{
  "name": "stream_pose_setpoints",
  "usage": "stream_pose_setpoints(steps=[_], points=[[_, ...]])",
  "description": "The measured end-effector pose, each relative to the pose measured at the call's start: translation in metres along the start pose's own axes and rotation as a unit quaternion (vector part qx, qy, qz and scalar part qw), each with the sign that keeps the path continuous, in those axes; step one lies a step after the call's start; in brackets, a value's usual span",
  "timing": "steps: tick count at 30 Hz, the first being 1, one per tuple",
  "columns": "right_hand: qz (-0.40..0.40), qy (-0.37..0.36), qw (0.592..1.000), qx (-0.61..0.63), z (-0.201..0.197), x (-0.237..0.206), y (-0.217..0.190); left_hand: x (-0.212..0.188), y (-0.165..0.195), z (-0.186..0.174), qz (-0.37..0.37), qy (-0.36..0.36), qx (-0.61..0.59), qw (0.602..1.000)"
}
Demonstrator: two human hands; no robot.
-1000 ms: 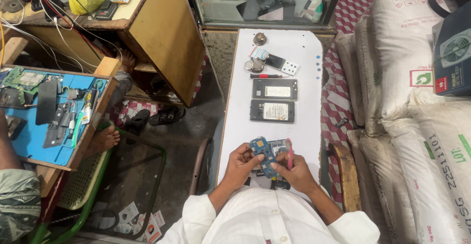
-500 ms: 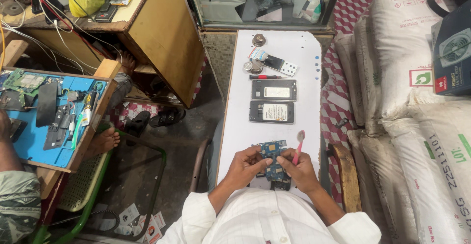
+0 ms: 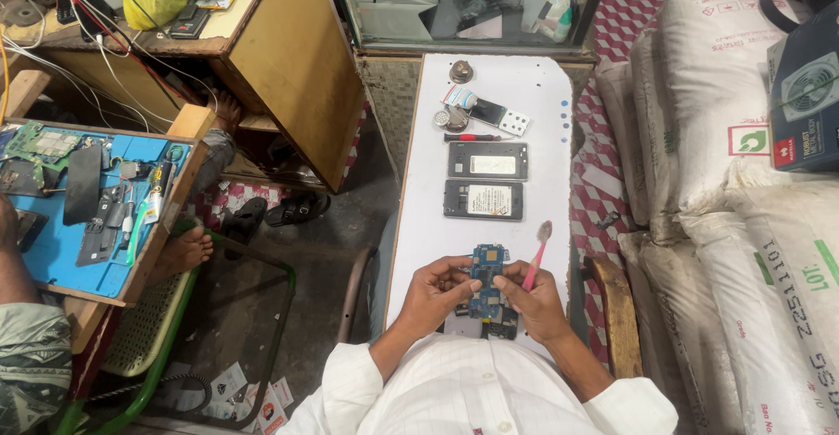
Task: The person sits at a workbench and cleans a disassembled feature phone and its blue circuit board using a small pink brush, brushing the board, keypad and screen, and turning the parts over while working. Disassembled phone boards and screens lie on the white work surface nearby.
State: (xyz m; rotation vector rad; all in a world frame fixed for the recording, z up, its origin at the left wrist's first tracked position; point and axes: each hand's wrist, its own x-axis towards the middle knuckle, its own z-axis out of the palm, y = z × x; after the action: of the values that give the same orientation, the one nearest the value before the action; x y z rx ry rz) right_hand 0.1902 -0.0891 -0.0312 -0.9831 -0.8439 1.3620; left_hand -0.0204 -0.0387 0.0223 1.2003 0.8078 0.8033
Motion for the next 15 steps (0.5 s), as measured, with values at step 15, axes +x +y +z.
stream_pose_setpoints(steps=[15], points=[[0.000,-0.004,0.999,0.041,0.0007,0.0012,-0.0055,-0.0018,0.0039,0.0018,0.033,0.003,0.011,0.999]])
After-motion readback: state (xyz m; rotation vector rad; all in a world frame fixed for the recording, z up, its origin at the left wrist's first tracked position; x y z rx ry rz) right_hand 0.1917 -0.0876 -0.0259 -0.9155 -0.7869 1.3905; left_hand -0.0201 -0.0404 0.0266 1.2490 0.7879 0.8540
